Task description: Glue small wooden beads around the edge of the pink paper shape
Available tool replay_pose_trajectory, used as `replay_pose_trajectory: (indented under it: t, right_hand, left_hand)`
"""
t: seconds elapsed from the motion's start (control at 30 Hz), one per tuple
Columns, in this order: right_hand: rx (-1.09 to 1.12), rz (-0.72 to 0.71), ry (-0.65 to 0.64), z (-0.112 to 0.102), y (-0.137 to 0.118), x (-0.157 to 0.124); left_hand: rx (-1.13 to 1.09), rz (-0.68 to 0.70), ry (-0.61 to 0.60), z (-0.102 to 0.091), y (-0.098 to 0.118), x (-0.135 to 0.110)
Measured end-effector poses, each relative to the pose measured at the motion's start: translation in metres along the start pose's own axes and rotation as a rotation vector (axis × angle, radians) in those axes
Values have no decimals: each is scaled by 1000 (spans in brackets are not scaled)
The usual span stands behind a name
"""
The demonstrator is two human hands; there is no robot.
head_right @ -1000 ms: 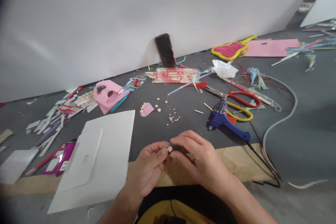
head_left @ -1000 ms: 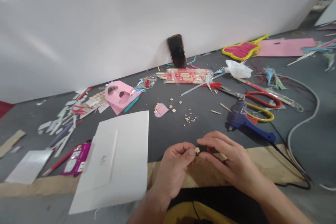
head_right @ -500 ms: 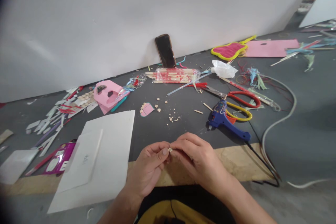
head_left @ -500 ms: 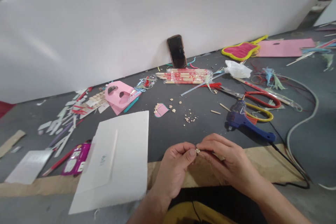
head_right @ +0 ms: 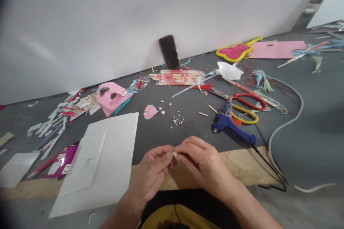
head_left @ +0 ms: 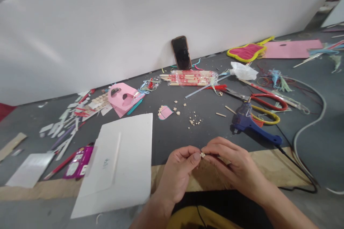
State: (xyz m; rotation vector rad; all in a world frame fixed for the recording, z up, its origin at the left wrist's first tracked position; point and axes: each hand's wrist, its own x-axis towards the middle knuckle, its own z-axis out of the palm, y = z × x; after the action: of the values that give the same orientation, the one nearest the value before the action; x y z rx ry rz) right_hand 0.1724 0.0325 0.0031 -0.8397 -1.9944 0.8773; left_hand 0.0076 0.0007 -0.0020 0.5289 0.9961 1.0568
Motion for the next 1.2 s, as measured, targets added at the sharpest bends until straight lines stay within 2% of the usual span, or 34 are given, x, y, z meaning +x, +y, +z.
replay_pose_trajectory:
  t: [1.2]
  right_hand:
    - [1,12,-5,0,0,-1]
  left_hand:
    - [17,-7,1,0,-2,0]
